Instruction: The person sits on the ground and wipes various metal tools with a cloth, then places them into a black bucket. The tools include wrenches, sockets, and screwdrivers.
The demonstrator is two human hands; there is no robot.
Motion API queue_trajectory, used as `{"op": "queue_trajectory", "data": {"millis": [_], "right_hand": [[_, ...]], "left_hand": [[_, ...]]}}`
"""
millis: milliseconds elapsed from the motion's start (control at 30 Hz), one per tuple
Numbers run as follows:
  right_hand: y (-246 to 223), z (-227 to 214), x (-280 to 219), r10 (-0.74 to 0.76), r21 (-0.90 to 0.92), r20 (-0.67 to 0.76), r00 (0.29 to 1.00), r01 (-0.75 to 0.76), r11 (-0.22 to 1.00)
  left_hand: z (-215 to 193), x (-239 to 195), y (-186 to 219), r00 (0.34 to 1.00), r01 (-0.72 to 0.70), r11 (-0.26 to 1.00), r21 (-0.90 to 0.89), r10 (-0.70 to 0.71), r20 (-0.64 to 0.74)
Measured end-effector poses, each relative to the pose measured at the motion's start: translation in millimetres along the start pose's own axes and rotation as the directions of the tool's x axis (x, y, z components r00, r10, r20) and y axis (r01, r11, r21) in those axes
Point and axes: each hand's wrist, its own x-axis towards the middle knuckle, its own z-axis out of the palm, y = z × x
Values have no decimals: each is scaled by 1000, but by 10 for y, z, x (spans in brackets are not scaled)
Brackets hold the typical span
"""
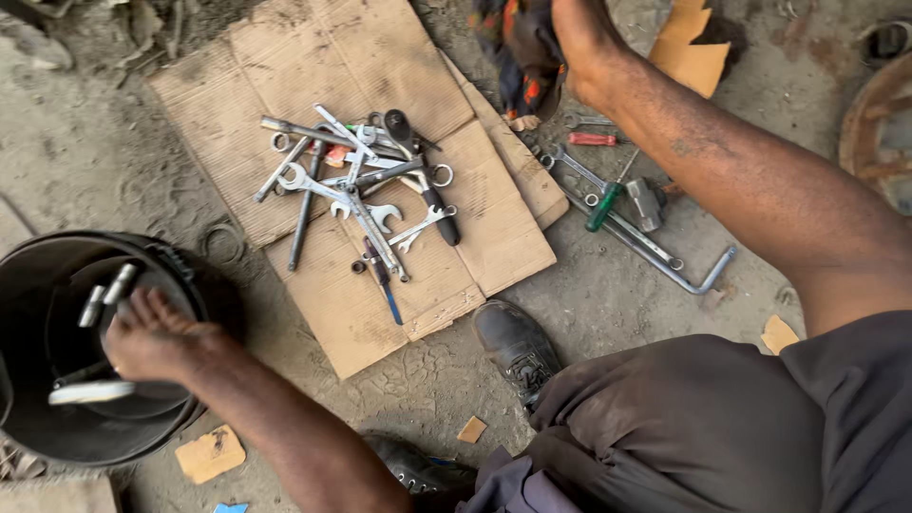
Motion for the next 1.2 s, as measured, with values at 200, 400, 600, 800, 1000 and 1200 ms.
{"op": "queue_trajectory", "data": {"millis": [200,400,600,800,1000,1200], "right_hand": [[-143,294,-320,14,10,362,932,-19,1000],[100,467,-740,-34,25,721,692,24,999],[1018,-133,-701,260,-469,196,945,-143,871],[1968,-254,-1178,185,-835,125,975,3,551],[2438,60,-1440,199,-920,64,978,-20,392],[2595,76,-1338,227,-961,72,971,7,276]], "left_hand": [[660,-1550,-739,690,55,926,374,-306,656],[795,-3459,-962,226,111,848,519,-530,817],[851,-3476,-929,240,-111,705,701,-665,707],[928,-3255,-963,337,-336,667,665,-574,746],[943,-3235,-999,365,-404,571,715,-616,698],[930,-3219,-964,386,-422,543,726,-617,686]]}}
